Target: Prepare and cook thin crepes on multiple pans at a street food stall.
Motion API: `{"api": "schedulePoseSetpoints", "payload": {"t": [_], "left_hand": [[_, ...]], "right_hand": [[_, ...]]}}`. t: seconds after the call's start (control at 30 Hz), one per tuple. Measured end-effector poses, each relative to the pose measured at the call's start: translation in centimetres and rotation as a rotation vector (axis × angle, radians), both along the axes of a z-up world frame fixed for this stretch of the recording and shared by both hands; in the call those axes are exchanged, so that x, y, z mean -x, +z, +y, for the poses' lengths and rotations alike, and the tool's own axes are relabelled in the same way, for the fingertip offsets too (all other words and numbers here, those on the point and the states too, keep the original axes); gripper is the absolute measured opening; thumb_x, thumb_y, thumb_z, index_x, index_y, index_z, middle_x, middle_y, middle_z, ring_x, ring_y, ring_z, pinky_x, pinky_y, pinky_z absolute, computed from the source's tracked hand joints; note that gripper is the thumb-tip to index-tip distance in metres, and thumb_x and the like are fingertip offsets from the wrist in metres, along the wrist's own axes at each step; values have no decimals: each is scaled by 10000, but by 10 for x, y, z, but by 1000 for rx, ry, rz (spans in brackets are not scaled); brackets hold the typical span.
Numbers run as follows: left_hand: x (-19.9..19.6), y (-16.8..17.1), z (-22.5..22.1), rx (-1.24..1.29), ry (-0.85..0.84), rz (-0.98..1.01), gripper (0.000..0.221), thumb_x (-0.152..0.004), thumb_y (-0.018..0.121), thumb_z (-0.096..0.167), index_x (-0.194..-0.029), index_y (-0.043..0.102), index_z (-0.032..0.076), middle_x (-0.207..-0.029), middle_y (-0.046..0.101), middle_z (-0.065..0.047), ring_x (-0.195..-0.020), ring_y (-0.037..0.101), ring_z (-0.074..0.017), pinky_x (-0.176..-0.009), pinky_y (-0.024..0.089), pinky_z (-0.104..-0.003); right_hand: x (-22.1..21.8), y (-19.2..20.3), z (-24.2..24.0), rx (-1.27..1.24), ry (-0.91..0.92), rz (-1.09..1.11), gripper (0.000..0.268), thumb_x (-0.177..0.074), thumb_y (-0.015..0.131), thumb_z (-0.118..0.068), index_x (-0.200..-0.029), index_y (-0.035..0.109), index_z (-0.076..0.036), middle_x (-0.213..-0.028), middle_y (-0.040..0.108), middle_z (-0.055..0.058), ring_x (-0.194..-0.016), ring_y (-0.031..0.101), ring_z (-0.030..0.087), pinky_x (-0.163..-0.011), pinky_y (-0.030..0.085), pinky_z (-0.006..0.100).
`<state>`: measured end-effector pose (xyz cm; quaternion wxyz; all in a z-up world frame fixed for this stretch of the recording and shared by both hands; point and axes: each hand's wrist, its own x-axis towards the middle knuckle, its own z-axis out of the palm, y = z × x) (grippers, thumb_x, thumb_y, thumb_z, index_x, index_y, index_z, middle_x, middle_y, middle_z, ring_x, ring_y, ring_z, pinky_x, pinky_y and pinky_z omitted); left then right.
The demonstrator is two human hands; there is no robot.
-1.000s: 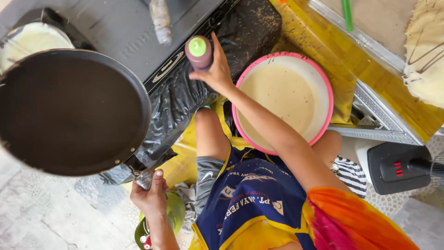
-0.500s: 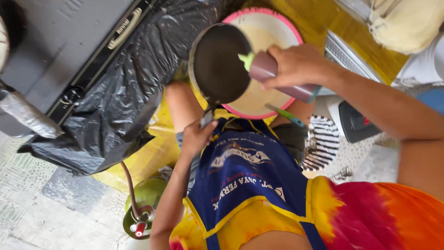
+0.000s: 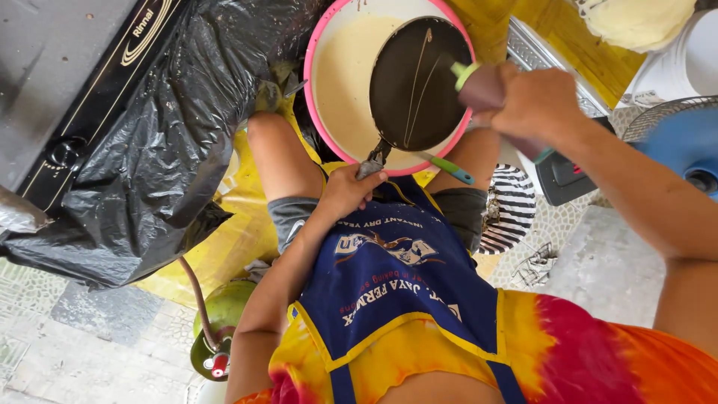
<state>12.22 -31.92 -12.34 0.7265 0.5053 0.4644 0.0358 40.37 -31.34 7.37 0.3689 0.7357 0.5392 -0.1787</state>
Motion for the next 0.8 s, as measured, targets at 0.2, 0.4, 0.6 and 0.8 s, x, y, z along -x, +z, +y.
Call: {"api": "schedulePoseSetpoints", "payload": {"t": [0.2,0.4,0.6,0.8], "left_hand": [[22,32,8,47,46,-20,386,-927,728,429,-725,583,134,-589,633,9,-428,545,-99,-479,456,-238],[93,54,9,101,313,-94,338,-950,709,320,-738,569,98,-570,552,-42,-432,466,-113,-399,377,-263],[196,69,-30,-139,730,151,185,-901,738,189,-807,633,69,-575,626,-71,-447,561,-138,-439,457,-283],[212,83,-52,-456,885,42,221,-906,730,187,-743,670,50,-537,643,-71,-430,600,-137,-482,529,-279]], "right_hand": [[28,25,0,167,-69,39,805,-871,588,-745,-1464,465,-215,-909,744,55,-731,740,208,-647,611,285],[-12,-38,77,-643,-167,274,876,-852,695,-715,-1419,532,-67,-1140,720,236,-987,685,458,-787,500,541],[114,-185,207,-1163,-359,1177,978,-657,1013,-307,-1406,410,-127,-1316,652,102,-1163,678,240,-986,534,361],[235,-229,251,-1166,-253,1336,1047,-698,1000,-281,-1504,347,-146,-1472,593,141,-1329,632,316,-1086,545,387]]}}
